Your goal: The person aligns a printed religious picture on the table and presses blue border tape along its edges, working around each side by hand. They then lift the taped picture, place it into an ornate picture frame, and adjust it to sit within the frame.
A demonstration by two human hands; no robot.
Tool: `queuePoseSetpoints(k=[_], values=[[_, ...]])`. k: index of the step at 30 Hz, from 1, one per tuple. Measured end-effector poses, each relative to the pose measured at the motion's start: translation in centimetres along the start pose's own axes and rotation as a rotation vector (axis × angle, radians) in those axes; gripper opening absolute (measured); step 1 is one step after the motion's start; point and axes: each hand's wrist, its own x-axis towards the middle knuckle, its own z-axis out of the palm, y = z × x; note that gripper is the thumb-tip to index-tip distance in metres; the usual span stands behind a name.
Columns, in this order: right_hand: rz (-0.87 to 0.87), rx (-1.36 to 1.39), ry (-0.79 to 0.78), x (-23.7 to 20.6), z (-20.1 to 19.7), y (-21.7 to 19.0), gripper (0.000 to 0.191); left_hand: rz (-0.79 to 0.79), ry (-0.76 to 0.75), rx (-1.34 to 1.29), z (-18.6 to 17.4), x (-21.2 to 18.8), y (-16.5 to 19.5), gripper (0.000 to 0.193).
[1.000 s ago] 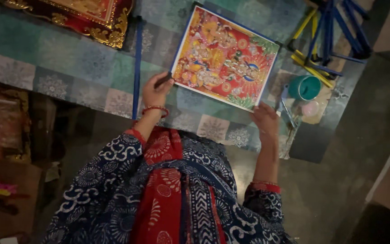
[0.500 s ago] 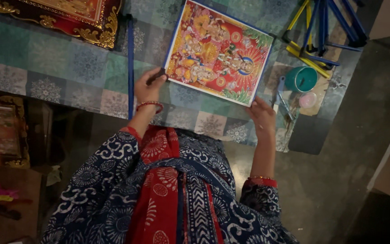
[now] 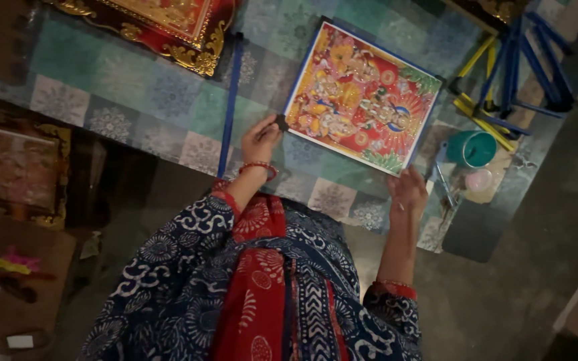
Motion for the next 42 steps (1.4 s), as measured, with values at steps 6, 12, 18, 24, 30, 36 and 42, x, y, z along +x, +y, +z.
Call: queuePoseSetpoints(k=[6,12,18,24,30,36,42], values=[[-0.165,-0.144,0.098,-0.2,0.9,0.9,0.038,-0.057,0.022,-0.003,0.7,-0.7,0.4,0.034],[-0.059,0.196,-0.189,0.0,0.3,0.6,0.034,0.099,-0.006,0.102,0.6,-0.4,0.1,0.034],[-0.214,-0.204,0.301,0.0,1.4,1.2,0.034,0.048,0.002,0.049,0.7,-0.5,-0.4,0.037],[-0.120,-0.144,0.333,0.8,1.7,0.0,0.035,0.094,-0.005,0.073,1.2,0.0,-0.2,0.037],[-0.116,-0.138,0.277,0.8,2.0,0.7,0.035,0.143,0.058,0.015,1.8,0.5,0.8,0.035],[-0.180,-0.367,0.215,-0.5,2.0,0.8,0.035,1.021,0.190,1.170,-1.9,-1.7,8.3,0.040],[-0.215,-0.642,0.214,-3.3,3.2,-1.4,0.036,0.667,0.159,1.525,-5.4,-3.0,12.7,0.031]])
